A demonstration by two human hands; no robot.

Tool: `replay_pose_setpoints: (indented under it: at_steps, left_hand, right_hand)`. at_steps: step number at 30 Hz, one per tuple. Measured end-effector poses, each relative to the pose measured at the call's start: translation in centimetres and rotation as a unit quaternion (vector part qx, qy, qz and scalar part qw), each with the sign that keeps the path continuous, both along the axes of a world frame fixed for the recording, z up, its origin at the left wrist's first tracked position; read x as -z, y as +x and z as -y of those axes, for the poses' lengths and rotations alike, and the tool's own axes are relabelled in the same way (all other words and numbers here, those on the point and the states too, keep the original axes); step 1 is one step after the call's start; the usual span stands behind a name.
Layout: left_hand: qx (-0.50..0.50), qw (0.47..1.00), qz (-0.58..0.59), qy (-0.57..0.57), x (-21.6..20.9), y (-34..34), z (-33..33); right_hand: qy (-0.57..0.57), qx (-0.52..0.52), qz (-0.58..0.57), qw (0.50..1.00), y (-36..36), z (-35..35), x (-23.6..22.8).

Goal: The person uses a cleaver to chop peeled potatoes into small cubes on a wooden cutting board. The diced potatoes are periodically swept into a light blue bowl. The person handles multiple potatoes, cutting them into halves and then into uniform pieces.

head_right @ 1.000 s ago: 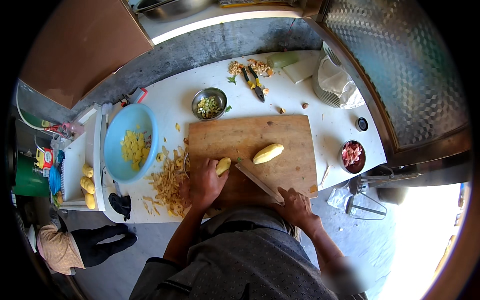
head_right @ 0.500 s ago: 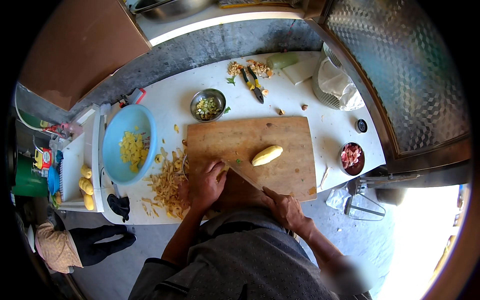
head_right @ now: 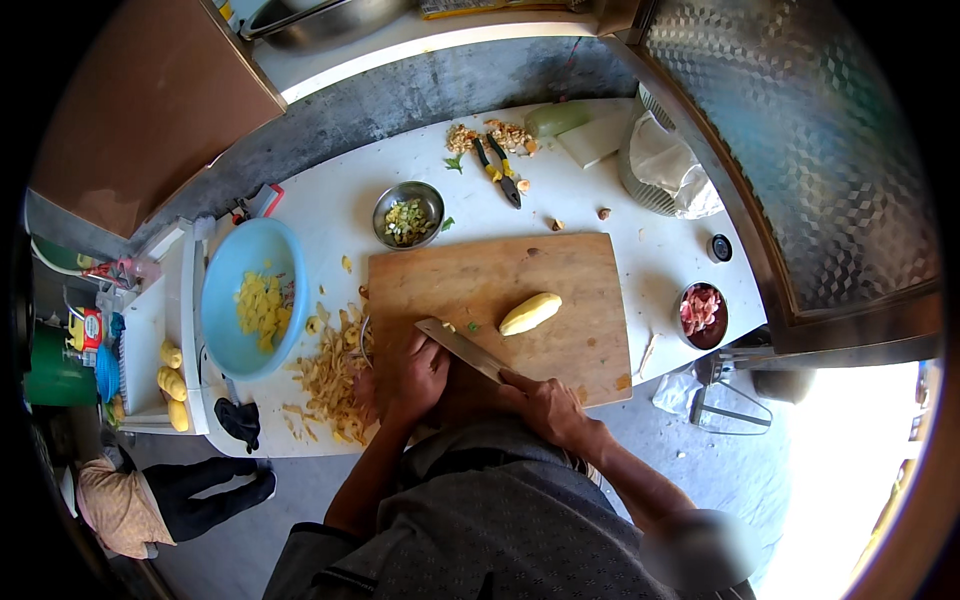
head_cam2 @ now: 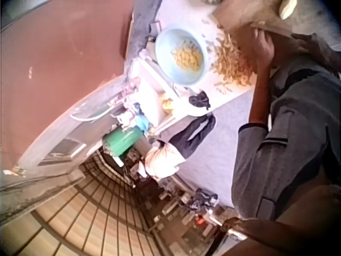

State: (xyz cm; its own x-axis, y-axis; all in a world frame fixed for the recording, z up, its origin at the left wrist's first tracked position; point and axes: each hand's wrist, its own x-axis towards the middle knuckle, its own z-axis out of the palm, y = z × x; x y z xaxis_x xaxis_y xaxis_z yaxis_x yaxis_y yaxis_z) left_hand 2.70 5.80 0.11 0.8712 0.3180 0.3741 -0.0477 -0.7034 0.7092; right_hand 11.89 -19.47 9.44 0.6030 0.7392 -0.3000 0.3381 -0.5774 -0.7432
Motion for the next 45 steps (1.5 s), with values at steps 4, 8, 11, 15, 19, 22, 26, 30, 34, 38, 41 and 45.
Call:
replay_pose_setpoints:
  at_steps: [4,8,11,15,19,22,26,30,34,38,41,45]
  left_hand:
    - [0.000,1.000,-0.008,-0.005,0.3,-0.4,0.2]
    - [-0.008,1.000,-0.009,0.003,0.9,-0.7,0.3]
    - [-0.020,1.000,0.001,-0.020,0.4,-0.7,0.6]
    - [-0.014,0.999,0.003,-0.034,2.1,-0.7,0.5]
    - [-0.006,1.000,0.010,-0.001,1.5,-0.4,0.3]
    - [-0.008,1.000,0.000,0.002,1.3,-0.5,0.2]
    - [-0.034,0.999,-0.009,-0.021,1.5,-0.8,0.6]
    - [-0.039,0.997,-0.019,-0.067,1.9,-1.0,0.7]
    - [-0.035,0.998,-0.009,-0.053,2.0,-0.8,0.6]
    - [-0.020,0.999,0.010,-0.032,2.1,-0.6,0.3]
    - [-0.028,0.999,-0.014,-0.006,0.9,-0.9,0.3]
    - [-0.041,0.999,-0.005,0.000,0.9,-1.0,0.4]
  right_hand:
    - [0.032,0.038,0.006,0.999,-0.3,-0.4,0.4]
    - [0.044,0.061,-0.066,0.995,-0.2,0.3,-0.9]
    - [0.007,0.035,-0.029,0.999,-0.6,0.8,-1.3]
    - [0.021,0.046,-0.014,0.999,-0.8,0.6,-0.8]
    - [-0.007,0.049,-0.017,0.999,-0.6,-1.1,0.1]
    - [0.006,0.059,0.001,0.998,-0.6,-1.5,0.9]
    - [0.054,0.058,-0.004,0.997,-0.7,-0.7,-0.7]
    - [0.054,0.033,-0.009,0.998,-0.6,0.5,-1.4]
    - [0.035,0.041,-0.011,0.998,-0.7,0.4,-1.2]
    - [-0.014,0.052,-0.020,0.998,-0.3,-1.3,-0.1]
    - [0.015,0.054,0.013,0.998,-0.5,-1.6,0.9]
    - [0.060,0.043,0.009,0.997,-0.7,-0.8,-0.2]
